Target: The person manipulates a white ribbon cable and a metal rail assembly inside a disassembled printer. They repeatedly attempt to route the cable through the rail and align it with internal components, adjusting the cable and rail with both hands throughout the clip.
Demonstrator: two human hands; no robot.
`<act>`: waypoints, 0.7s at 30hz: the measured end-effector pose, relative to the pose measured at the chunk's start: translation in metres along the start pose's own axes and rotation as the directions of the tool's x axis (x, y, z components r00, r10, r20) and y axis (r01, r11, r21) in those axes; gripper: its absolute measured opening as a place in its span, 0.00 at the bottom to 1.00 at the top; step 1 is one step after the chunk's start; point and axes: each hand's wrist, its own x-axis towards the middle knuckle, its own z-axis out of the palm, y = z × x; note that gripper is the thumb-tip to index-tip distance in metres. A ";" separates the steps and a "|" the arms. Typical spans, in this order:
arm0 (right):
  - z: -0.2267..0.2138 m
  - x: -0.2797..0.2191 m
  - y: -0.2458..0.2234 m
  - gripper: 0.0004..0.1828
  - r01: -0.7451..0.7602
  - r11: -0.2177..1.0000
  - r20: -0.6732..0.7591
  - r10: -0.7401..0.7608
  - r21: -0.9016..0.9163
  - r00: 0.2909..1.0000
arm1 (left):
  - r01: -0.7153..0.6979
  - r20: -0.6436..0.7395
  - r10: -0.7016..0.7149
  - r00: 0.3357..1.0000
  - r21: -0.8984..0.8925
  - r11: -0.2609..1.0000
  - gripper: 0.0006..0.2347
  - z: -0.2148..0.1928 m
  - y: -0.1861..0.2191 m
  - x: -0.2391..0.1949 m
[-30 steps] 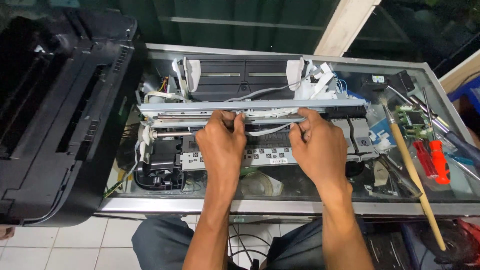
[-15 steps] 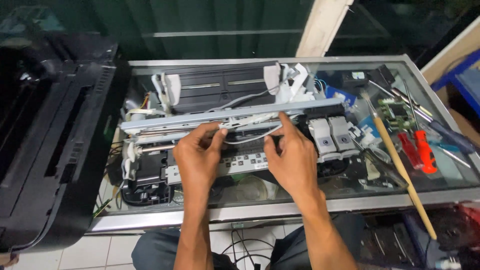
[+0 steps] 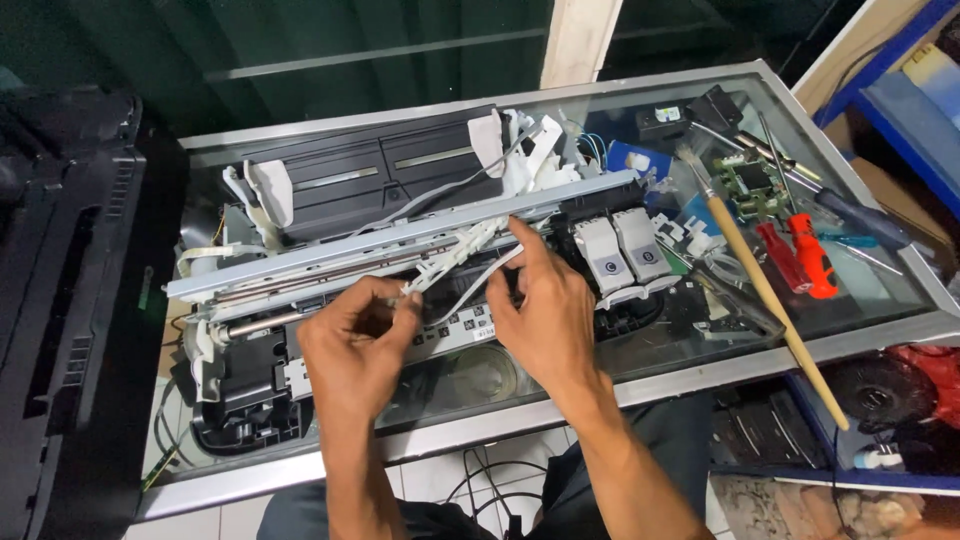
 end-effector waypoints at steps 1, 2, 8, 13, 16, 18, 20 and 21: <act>0.001 0.000 0.002 0.28 -0.001 1.000 0.000 0.001 -0.001 1.000 | 0.001 0.001 -0.001 1.000 0.000 1.000 0.05 -0.001 0.000 -0.001; 0.002 0.000 0.005 0.28 0.020 1.000 0.000 -0.020 -0.002 1.000 | -0.006 0.017 0.007 1.000 -0.006 1.000 0.05 -0.002 -0.001 -0.001; -0.001 0.003 0.005 0.21 0.036 0.999 0.037 -0.037 0.005 0.999 | -0.007 0.008 0.006 1.000 0.091 0.996 0.05 -0.002 0.002 0.001; -0.008 0.003 -0.004 0.20 0.000 0.996 0.041 -0.003 0.085 0.999 | -0.012 0.002 0.012 1.000 0.104 0.994 0.04 -0.002 -0.002 0.003; -0.008 0.001 -0.006 0.22 0.001 0.989 0.004 -0.001 0.145 1.000 | -0.012 -0.017 0.014 1.000 0.118 0.993 0.04 -0.001 0.001 0.002; -0.003 0.004 0.001 0.25 0.035 0.990 -0.036 -0.030 0.137 0.999 | 0.001 -0.005 0.000 1.000 0.128 0.992 0.03 -0.003 0.001 0.003; -0.001 0.005 0.001 0.26 0.037 0.989 -0.030 -0.033 0.143 0.999 | 0.007 0.001 -0.007 1.000 0.130 0.992 0.03 -0.004 -0.001 0.002; 0.000 0.004 0.002 0.27 0.032 0.989 -0.022 -0.029 0.146 0.999 | 0.017 0.013 -0.019 1.000 0.132 0.991 0.03 -0.004 -0.003 0.000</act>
